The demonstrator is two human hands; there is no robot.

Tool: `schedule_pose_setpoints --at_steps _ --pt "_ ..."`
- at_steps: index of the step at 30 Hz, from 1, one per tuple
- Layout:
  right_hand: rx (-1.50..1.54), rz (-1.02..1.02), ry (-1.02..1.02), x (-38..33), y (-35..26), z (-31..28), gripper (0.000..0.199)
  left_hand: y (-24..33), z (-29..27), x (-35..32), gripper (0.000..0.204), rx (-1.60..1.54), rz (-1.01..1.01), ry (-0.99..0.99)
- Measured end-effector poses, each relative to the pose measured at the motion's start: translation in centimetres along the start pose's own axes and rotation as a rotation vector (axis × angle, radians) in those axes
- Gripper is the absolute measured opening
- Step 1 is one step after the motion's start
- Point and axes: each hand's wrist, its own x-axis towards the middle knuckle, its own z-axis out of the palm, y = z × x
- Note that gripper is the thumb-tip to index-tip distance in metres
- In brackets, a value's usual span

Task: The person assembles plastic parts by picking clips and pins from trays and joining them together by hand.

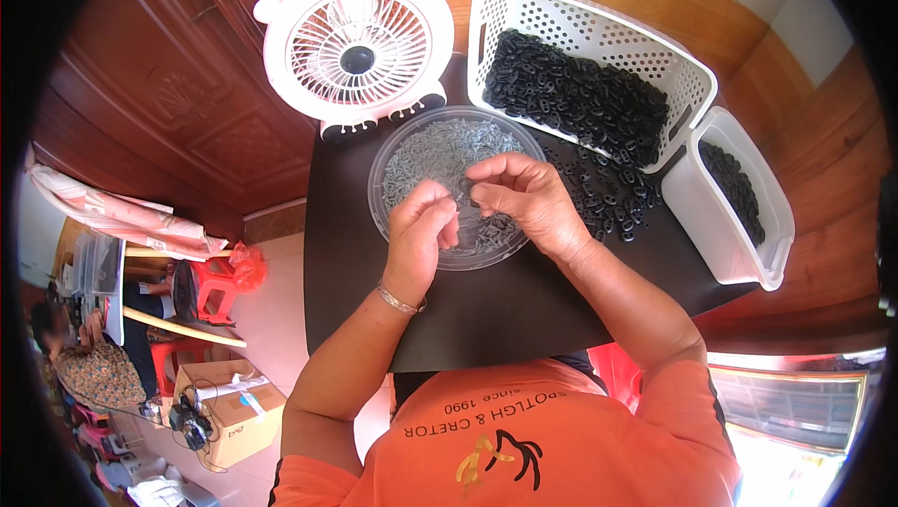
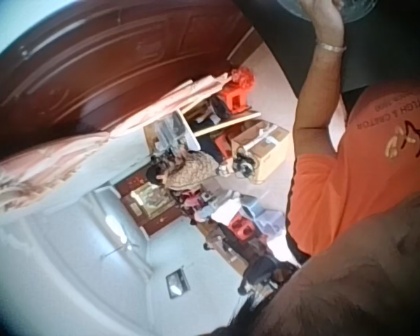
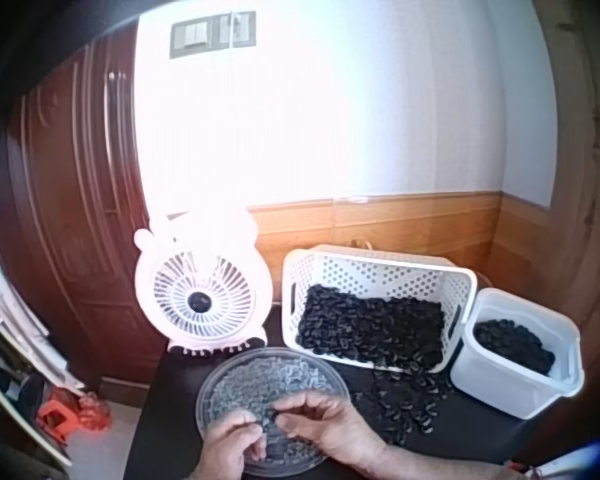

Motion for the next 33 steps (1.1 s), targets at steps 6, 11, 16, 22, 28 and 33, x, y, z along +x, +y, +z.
schedule_pose_setpoints --at_steps 6,11,16,22,28,33 --pt "-0.054 -0.038 -0.015 -0.2 0.2 0.1 0.018 0.3 0.1 -0.1 0.014 0.057 0.000 -0.023" --pt "-0.073 -0.050 -0.005 -0.5 -0.1 0.4 0.017 0.2 0.2 -0.2 0.015 0.054 0.004 -0.021" --pt "-0.202 -0.076 -0.006 -0.6 0.0 0.5 0.017 0.2 0.5 -0.3 0.015 0.064 0.027 -0.014" --pt "-0.250 -0.117 0.019 -0.6 0.6 1.1 0.013 -0.3 0.8 -0.6 0.014 -0.011 0.037 0.032" --pt "-0.283 -0.183 0.005 -0.9 1.3 1.5 0.023 -0.5 1.0 -0.5 0.015 -0.062 0.008 0.093" --pt "-0.406 -0.198 0.034 -0.8 0.9 2.5 0.032 -0.7 0.9 -0.3 0.014 -0.120 -0.001 0.097"
